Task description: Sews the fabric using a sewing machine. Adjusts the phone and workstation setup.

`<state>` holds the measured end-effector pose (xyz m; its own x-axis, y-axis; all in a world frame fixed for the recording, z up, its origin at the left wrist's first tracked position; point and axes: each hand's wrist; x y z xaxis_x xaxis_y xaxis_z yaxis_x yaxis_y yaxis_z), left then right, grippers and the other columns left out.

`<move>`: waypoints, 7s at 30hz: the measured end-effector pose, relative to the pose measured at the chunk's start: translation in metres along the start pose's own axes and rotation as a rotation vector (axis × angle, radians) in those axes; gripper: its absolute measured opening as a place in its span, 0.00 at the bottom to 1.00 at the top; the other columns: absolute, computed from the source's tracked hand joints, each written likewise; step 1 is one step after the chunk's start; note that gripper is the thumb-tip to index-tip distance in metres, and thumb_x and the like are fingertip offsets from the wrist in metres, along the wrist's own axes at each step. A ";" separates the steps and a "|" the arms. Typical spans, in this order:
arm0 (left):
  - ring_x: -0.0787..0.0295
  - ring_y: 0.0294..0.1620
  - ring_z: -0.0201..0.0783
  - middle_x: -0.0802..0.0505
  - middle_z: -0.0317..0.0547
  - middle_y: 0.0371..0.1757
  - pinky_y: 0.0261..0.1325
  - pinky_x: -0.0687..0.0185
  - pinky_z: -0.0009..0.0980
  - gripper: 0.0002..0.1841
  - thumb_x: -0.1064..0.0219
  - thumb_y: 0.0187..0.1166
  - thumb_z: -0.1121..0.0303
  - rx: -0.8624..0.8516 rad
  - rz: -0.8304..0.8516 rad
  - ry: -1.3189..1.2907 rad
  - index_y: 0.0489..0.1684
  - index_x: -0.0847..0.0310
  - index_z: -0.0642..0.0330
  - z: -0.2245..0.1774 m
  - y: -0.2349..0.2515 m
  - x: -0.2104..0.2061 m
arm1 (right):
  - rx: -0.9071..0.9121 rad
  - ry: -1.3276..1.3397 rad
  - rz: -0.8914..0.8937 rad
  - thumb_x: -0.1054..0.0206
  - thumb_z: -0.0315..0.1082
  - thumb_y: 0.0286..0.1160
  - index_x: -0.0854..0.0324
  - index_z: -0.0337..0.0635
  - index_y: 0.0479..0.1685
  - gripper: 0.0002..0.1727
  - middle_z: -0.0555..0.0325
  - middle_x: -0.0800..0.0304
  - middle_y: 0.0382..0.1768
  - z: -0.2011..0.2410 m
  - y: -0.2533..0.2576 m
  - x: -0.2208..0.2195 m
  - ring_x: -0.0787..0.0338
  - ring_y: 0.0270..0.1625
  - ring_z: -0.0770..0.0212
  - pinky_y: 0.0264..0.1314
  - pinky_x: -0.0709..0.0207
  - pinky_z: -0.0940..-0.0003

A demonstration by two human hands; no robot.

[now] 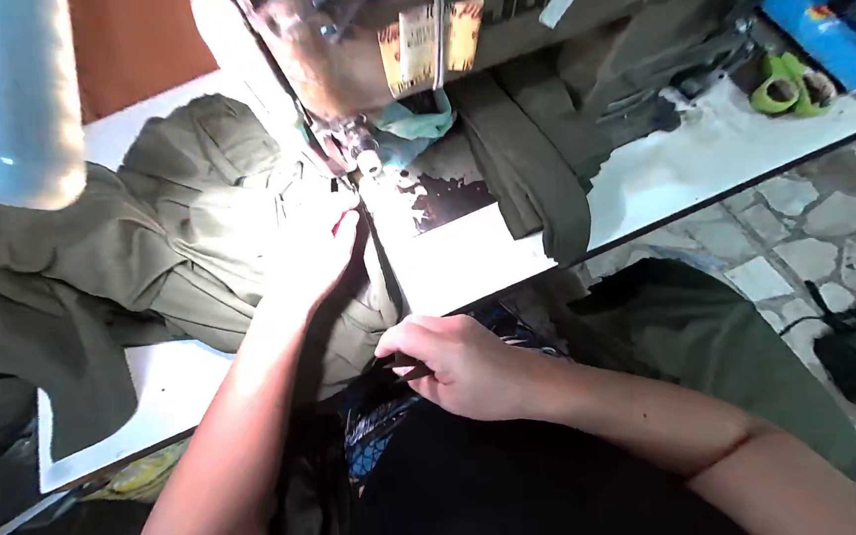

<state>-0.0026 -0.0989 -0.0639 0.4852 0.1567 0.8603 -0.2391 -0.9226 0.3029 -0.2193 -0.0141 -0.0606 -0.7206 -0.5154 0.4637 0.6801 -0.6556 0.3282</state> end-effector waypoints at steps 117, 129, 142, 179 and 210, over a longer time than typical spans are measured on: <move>0.15 0.69 0.64 0.11 0.61 0.68 0.68 0.28 0.65 0.23 0.46 0.80 0.58 -0.169 -0.019 0.165 0.64 0.11 0.55 0.037 -0.005 -0.031 | -0.169 -0.545 0.353 0.35 0.28 0.76 0.09 0.44 0.45 0.09 0.51 0.12 0.66 -0.059 0.069 0.025 0.06 0.48 0.51 0.44 0.14 0.52; 0.16 0.72 0.59 0.09 0.59 0.66 0.77 0.30 0.58 0.21 0.50 0.84 0.66 -0.092 -0.044 -0.025 0.55 0.08 0.65 0.038 -0.010 -0.022 | -0.093 -0.571 0.283 0.32 0.26 0.73 0.12 0.35 0.40 0.05 0.44 0.12 0.37 -0.052 0.044 0.008 0.09 0.36 0.45 0.33 0.16 0.50; 0.07 0.51 0.57 0.04 0.57 0.45 0.55 0.19 0.60 0.17 0.43 0.77 0.66 -0.225 0.294 0.043 0.31 0.09 0.67 0.007 -0.026 0.017 | -0.280 0.135 0.019 0.39 0.20 0.77 0.14 0.25 0.51 0.11 0.40 0.10 0.47 -0.056 0.093 0.020 0.13 0.52 0.57 0.61 0.21 0.63; 0.10 0.66 0.61 0.09 0.56 0.68 0.62 0.17 0.58 0.22 0.45 0.76 0.72 -0.278 0.192 0.324 0.65 0.11 0.58 -0.018 -0.090 -0.010 | -0.007 -0.397 0.050 0.36 0.27 0.76 0.13 0.38 0.35 0.07 0.38 0.09 0.59 -0.040 -0.007 -0.017 0.05 0.34 0.46 0.30 0.15 0.55; 0.14 0.50 0.37 0.11 0.46 0.38 0.58 0.22 0.30 0.10 0.40 0.80 0.68 -0.320 0.114 -0.184 0.30 0.17 0.61 -0.054 -0.061 0.013 | -0.248 -0.372 0.388 0.35 0.29 0.77 0.14 0.45 0.65 0.18 0.43 0.26 0.82 -0.025 -0.007 0.007 0.08 0.35 0.48 0.31 0.17 0.54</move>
<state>-0.0276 -0.0216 -0.0489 0.5764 -0.0330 0.8165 -0.5365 -0.7690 0.3476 -0.2326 -0.0269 -0.0801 -0.2988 -0.5445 0.7837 0.8002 -0.5904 -0.1051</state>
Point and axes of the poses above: each hand's wrist, its own y-axis towards the middle knuckle, its own x-axis out of the back of the hand, z = x × y
